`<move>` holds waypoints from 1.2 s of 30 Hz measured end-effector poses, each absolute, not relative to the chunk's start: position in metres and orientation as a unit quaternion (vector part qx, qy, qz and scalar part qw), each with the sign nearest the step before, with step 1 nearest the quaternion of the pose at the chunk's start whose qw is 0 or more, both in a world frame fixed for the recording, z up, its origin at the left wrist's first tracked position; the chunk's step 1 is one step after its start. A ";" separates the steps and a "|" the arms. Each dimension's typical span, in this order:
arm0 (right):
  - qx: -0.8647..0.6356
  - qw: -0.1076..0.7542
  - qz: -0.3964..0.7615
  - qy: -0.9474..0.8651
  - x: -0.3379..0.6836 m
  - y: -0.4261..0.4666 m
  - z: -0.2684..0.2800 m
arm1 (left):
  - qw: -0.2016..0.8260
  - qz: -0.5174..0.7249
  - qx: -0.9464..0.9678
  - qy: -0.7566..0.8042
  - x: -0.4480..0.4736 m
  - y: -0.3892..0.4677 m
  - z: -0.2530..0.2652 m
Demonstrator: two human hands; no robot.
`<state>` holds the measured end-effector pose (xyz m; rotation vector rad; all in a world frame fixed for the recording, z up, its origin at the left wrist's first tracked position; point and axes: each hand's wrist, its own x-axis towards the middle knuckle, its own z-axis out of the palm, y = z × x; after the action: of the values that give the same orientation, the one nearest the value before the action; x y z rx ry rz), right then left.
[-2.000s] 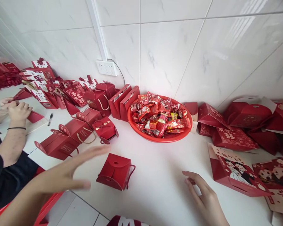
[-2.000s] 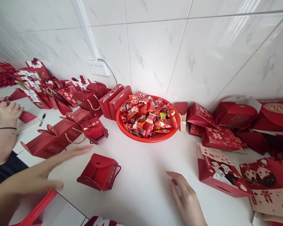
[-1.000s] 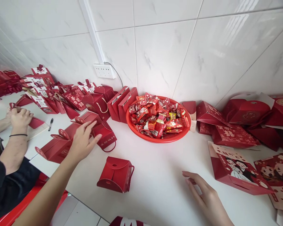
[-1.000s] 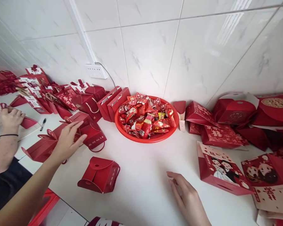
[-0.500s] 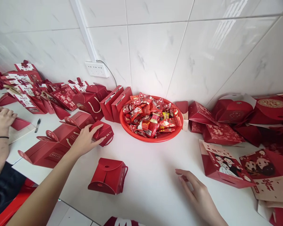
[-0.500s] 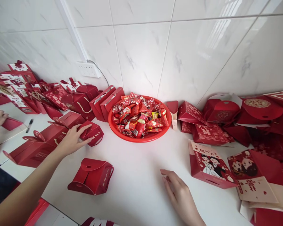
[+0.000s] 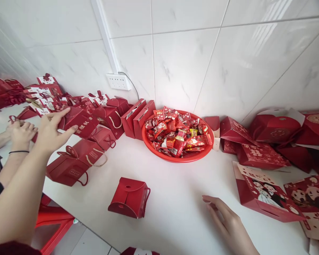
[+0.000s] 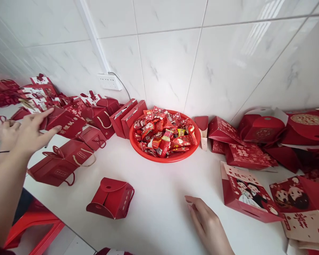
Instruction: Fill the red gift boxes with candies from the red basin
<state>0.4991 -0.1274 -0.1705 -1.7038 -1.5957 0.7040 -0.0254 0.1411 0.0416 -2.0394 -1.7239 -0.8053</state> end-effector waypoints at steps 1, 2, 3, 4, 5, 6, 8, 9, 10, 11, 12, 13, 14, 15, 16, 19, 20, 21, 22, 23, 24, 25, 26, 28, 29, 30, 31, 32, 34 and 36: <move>-0.659 0.354 0.265 -0.608 0.498 -0.127 -0.170 | 0.168 -0.270 -0.731 -0.604 -0.033 0.152 0.037; -0.662 0.363 0.260 -0.602 0.497 -0.126 -0.170 | 0.160 -0.253 -0.743 -0.599 -0.040 0.163 0.032; -0.664 0.369 0.256 -0.598 0.496 -0.125 -0.169 | 0.154 -0.238 -0.748 -0.600 -0.045 0.173 0.027; -0.666 0.373 0.254 -0.595 0.495 -0.124 -0.170 | 0.150 -0.230 -0.751 -0.600 -0.049 0.181 0.023; -0.668 0.375 0.251 -0.592 0.495 -0.123 -0.170 | 0.147 -0.225 -0.751 -0.602 -0.052 0.188 0.021; -0.671 0.378 0.248 -0.588 0.496 -0.123 -0.170 | 0.146 -0.225 -0.750 -0.605 -0.054 0.193 0.019; -0.676 0.380 0.242 -0.583 0.498 -0.122 -0.172 | 0.149 -0.227 -0.747 -0.607 -0.054 0.197 0.020; -0.678 0.379 0.240 -0.583 0.500 -0.122 -0.173 | 0.153 -0.228 -0.745 -0.608 -0.053 0.197 0.021; -0.677 0.374 0.240 -0.587 0.502 -0.122 -0.174 | 0.157 -0.229 -0.742 -0.610 -0.051 0.197 0.023; -0.674 0.365 0.243 -0.595 0.504 -0.122 -0.175 | 0.161 -0.230 -0.739 -0.612 -0.050 0.196 0.025; -0.671 0.353 0.247 -0.604 0.506 -0.122 -0.176 | 0.162 -0.230 -0.736 -0.616 -0.048 0.195 0.027; -0.668 0.340 0.250 -0.612 0.508 -0.123 -0.178 | 0.161 -0.224 -0.733 -0.622 -0.046 0.195 0.030; -0.667 0.328 0.252 -0.620 0.510 -0.123 -0.179 | 0.157 -0.212 -0.730 -0.630 -0.045 0.195 0.032; -0.667 0.318 0.253 -0.624 0.511 -0.123 -0.180 | 0.150 -0.195 -0.728 -0.640 -0.045 0.196 0.034; -0.669 0.310 0.253 -0.626 0.512 -0.124 -0.181 | 0.143 -0.175 -0.725 -0.650 -0.045 0.197 0.036; -0.671 0.304 0.255 -0.627 0.513 -0.125 -0.183 | 0.123 -0.124 -0.718 -0.673 -0.050 0.206 0.042; -0.669 0.306 0.258 -0.626 0.513 -0.125 -0.183 | 0.115 -0.111 -0.719 -0.677 -0.052 0.210 0.044; -0.668 0.308 0.261 -0.625 0.513 -0.126 -0.184 | 0.106 -0.097 -0.720 -0.679 -0.054 0.213 0.047; -0.667 0.310 0.262 -0.625 0.513 -0.126 -0.184 | 0.096 -0.083 -0.722 -0.680 -0.056 0.217 0.050; -0.667 0.311 0.263 -0.624 0.513 -0.126 -0.183 | 0.089 -0.072 -0.724 -0.680 -0.058 0.219 0.054; -0.667 0.310 0.262 -0.625 0.513 -0.125 -0.183 | 0.085 -0.065 -0.725 -0.681 -0.060 0.220 0.058; -0.668 0.308 0.259 -0.625 0.513 -0.125 -0.182 | 0.085 -0.063 -0.724 -0.682 -0.062 0.220 0.062; -0.669 0.307 0.256 -0.626 0.513 -0.125 -0.182 | 0.091 -0.067 -0.721 -0.684 -0.063 0.218 0.066; -0.668 0.308 0.255 -0.628 0.513 -0.125 -0.181 | 0.115 -0.099 -0.714 -0.683 -0.064 0.209 0.071; -0.666 0.309 0.256 -0.628 0.513 -0.125 -0.181 | 0.128 -0.120 -0.713 -0.679 -0.063 0.203 0.072; -0.666 0.310 0.257 -0.628 0.513 -0.125 -0.181 | 0.139 -0.143 -0.712 -0.673 -0.061 0.196 0.071; -0.665 0.311 0.257 -0.629 0.513 -0.125 -0.180 | 0.150 -0.169 -0.713 -0.664 -0.058 0.189 0.067; -0.664 0.311 0.256 -0.630 0.512 -0.125 -0.180 | 0.159 -0.192 -0.713 -0.655 -0.055 0.182 0.062; -0.661 0.310 0.251 -0.635 0.511 -0.125 -0.179 | 0.174 -0.239 -0.711 -0.638 -0.046 0.169 0.048; -0.657 0.309 0.247 -0.641 0.510 -0.125 -0.178 | 0.183 -0.274 -0.705 -0.628 -0.037 0.158 0.033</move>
<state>0.5097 -0.1252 -0.1784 -1.7376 -1.6953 0.6538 -0.0375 0.1580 0.0327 -1.9892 -1.7728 -0.7727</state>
